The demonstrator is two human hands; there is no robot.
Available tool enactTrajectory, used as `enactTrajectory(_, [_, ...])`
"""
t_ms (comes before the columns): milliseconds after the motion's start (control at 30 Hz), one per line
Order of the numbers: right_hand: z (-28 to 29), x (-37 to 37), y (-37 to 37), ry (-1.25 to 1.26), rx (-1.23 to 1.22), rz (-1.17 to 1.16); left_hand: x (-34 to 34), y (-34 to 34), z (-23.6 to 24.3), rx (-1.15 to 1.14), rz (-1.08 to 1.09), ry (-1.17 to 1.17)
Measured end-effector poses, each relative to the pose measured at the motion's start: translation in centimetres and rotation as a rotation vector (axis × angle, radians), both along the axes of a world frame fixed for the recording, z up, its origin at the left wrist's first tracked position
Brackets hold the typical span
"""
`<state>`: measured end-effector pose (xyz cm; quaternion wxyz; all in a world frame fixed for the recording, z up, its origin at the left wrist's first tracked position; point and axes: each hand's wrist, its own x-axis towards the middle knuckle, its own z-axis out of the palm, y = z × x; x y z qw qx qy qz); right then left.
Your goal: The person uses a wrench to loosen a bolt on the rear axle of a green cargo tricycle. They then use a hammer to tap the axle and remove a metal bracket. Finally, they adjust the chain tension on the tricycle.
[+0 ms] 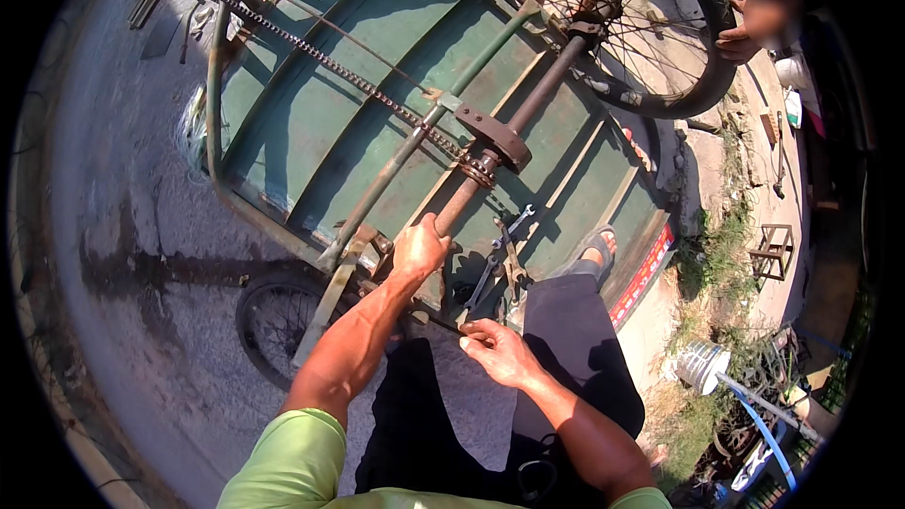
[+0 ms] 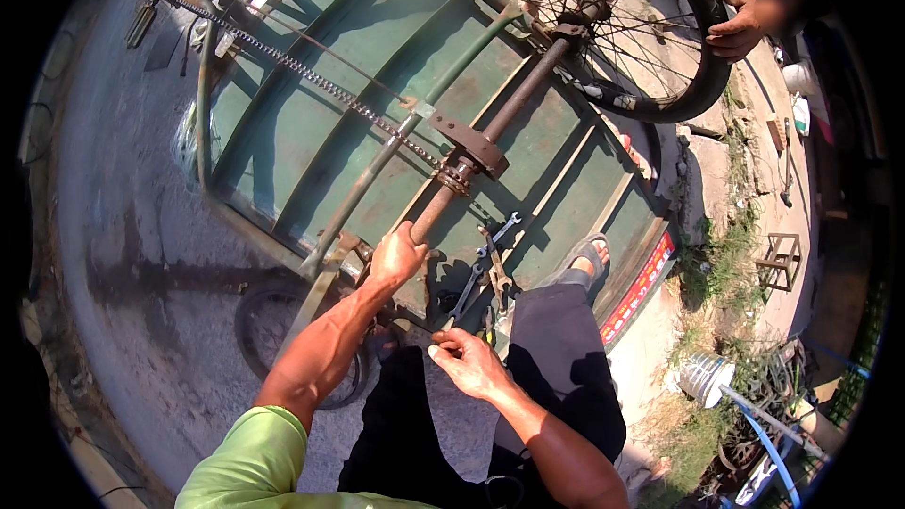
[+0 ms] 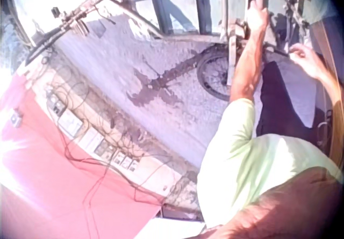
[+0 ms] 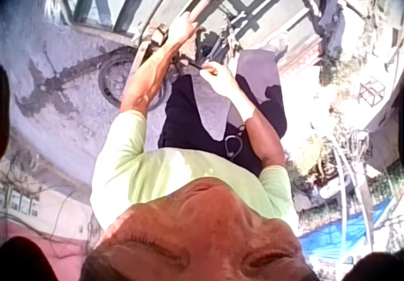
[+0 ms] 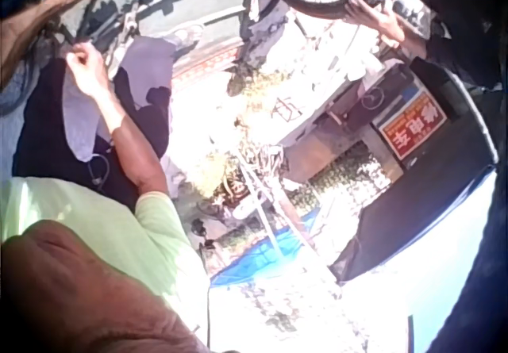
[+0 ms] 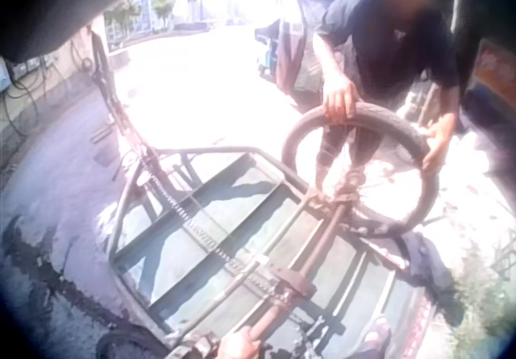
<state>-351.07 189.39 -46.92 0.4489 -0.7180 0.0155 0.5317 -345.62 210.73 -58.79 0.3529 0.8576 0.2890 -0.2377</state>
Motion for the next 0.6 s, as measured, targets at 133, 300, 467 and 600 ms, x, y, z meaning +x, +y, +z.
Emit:
enactTrajectory(133, [-0.2, 0.1, 0.1, 0.013, -0.017, 0.008, -0.2, -0.6, 0.4, 0.059, 0.002, -0.027])
enactTrajectory(300, [-0.1, 0.4, 0.5, 0.02, -0.029, 0.025, -0.8, -0.8, -0.4, 0.125, -0.002, -0.1])
enactTrajectory(467, [0.2, 0.9, 0.5, 0.018, -0.048, 0.002, -0.6, 0.7, -0.2, -0.099, -0.081, -0.073])
enactTrajectory(600, [0.3, 0.9, 0.3, 0.034, -0.044, -0.003, 0.6, 4.4, -3.9, -0.901, 0.041, 0.044])
